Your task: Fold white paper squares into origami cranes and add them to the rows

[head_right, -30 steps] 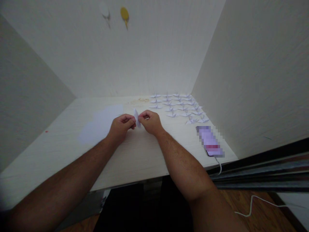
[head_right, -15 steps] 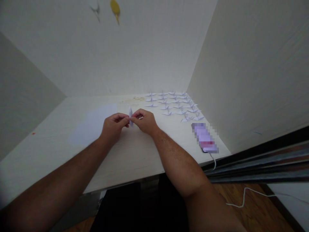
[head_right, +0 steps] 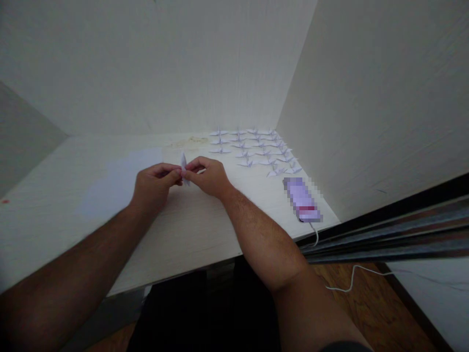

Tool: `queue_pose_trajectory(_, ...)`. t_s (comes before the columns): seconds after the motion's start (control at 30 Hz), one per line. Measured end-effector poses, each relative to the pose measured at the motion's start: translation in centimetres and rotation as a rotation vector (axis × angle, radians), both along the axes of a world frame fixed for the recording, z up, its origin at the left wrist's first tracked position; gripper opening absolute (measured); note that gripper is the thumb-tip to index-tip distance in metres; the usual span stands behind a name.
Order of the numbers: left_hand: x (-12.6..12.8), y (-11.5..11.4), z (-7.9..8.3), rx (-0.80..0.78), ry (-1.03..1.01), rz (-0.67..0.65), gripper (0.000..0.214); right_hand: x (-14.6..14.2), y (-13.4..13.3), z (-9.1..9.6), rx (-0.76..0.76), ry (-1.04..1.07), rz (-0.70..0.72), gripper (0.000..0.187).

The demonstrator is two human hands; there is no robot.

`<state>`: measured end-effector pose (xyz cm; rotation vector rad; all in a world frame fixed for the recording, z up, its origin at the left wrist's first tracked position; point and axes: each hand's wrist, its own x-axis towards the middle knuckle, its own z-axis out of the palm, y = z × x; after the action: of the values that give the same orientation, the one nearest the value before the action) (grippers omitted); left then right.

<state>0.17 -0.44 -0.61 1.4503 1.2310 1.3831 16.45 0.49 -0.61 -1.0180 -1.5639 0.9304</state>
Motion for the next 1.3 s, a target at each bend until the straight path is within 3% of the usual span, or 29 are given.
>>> queue_pose_trajectory(0.3,0.31,-0.16,0.15,0.019,0.030,0.014,0.010,0.03,0.07,-0.15,0.009,-0.007,0.000,0.034)
queue_pose_trajectory(0.63,0.49,-0.34,0.44,0.049,0.056,0.039,0.007,-0.16,0.12,0.06,0.000,0.015,-0.049,0.013)
queue_pose_trajectory(1.0,0.22,0.19,-0.39,0.062,-0.001,-0.001,0.019,-0.12,0.62,-0.68,0.040,0.034,-0.042,0.024)
queue_pose_trajectory(1.3,0.47,-0.14,0.13,0.000,0.029,0.023,0.013,-0.17,0.77,-0.59,0.033,-0.007,-0.072,0.015)
